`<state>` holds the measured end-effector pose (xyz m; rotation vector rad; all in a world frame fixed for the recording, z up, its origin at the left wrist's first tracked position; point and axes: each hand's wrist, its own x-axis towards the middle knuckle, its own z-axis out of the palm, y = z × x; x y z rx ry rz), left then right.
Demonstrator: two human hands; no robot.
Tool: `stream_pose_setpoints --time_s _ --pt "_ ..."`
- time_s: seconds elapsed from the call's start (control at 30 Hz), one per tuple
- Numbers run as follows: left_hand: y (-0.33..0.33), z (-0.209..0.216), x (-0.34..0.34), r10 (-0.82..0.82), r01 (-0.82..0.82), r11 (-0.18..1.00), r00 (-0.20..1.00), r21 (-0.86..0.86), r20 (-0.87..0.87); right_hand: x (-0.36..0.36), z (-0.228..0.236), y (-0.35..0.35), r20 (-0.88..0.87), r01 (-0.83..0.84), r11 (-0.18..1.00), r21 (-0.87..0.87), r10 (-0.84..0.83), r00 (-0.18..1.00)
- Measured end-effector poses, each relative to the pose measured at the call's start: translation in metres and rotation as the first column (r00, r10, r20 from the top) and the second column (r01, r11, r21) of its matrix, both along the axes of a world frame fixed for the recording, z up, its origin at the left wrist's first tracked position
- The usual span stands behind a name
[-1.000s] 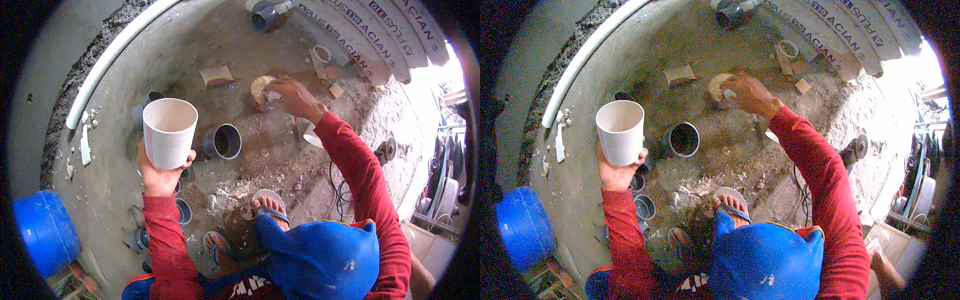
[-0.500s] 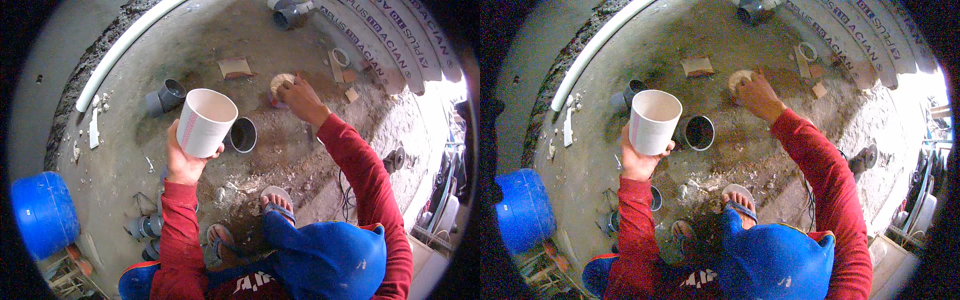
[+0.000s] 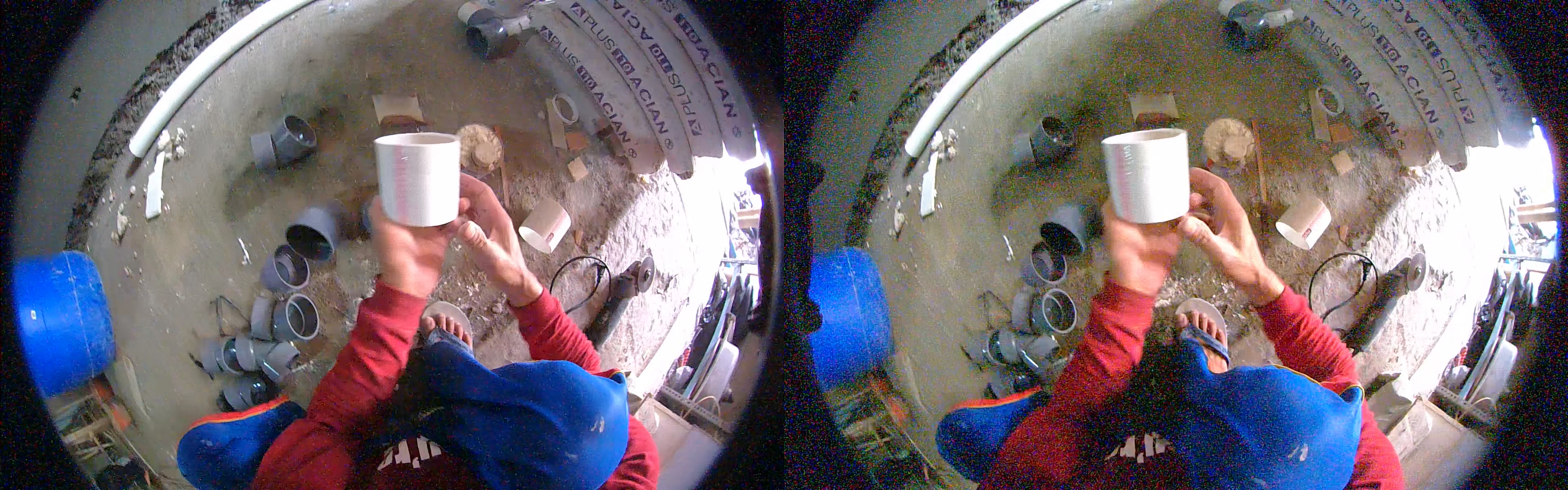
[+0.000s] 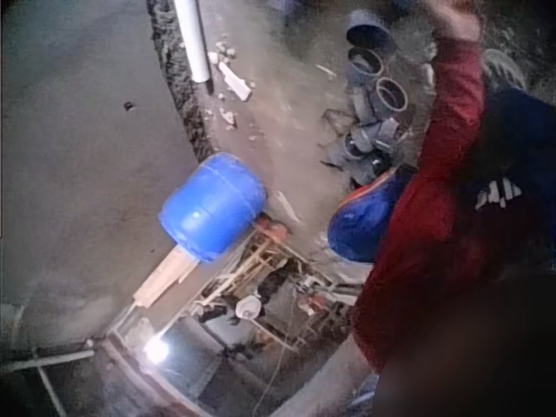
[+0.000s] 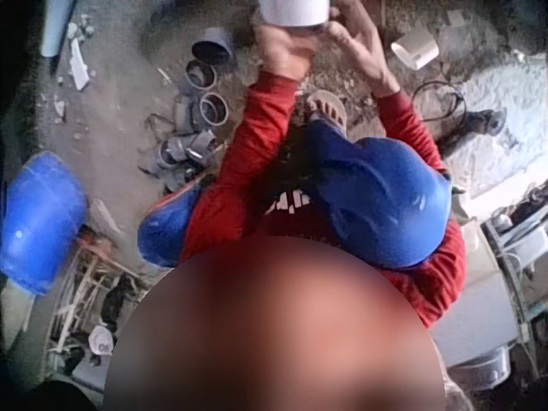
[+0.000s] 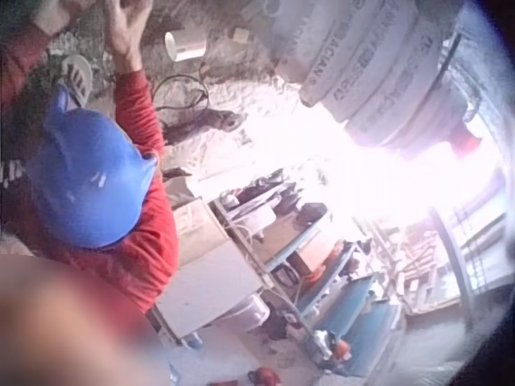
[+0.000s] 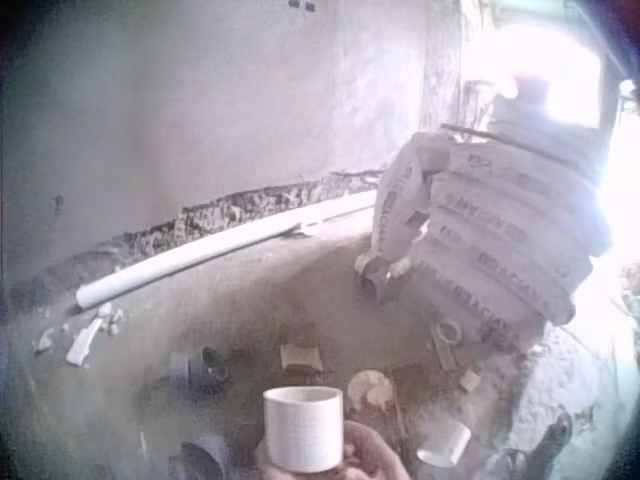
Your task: The person applies adhesive to the rim of a white PVC pipe using a brush, then inserts it into a gray PVC fitting. The person repeats this process with additional pipe sections and fittings, assembling multiple pipe segments on the floor.
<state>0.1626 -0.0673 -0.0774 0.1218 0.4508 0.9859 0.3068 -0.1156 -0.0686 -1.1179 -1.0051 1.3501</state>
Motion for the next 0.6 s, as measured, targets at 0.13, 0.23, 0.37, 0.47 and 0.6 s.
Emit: stream_pose_setpoints --time_s 0.13,0.23,0.37,0.47,0.6 --pt "-0.035 0.003 0.049 0.247 -0.265 0.955 0.959 -0.134 -0.138 -0.017 0.006 -0.013 0.322 0.263 0.965 -0.002 -0.248 0.914" --pt "-0.051 0.005 0.056 0.220 -0.228 0.952 0.974 -0.204 -0.059 -0.014 0.014 -0.017 0.210 0.250 0.968 -0.028 -0.238 0.948" --pt "-0.059 -0.009 0.049 0.105 -0.131 0.987 0.966 -0.096 -0.237 0.007 0.019 -0.005 0.301 0.280 0.960 -0.027 -0.259 0.918" --pt "-0.069 -0.026 0.013 0.201 -0.021 0.959 0.755 0.284 -0.624 0.031 0.020 0.010 0.355 0.191 0.980 0.050 -0.196 0.914" --pt "-0.040 -0.062 -0.046 0.758 0.213 0.643 -0.042 0.736 -0.650 0.049 0.015 0.021 0.654 0.070 0.994 0.089 -0.111 0.749"
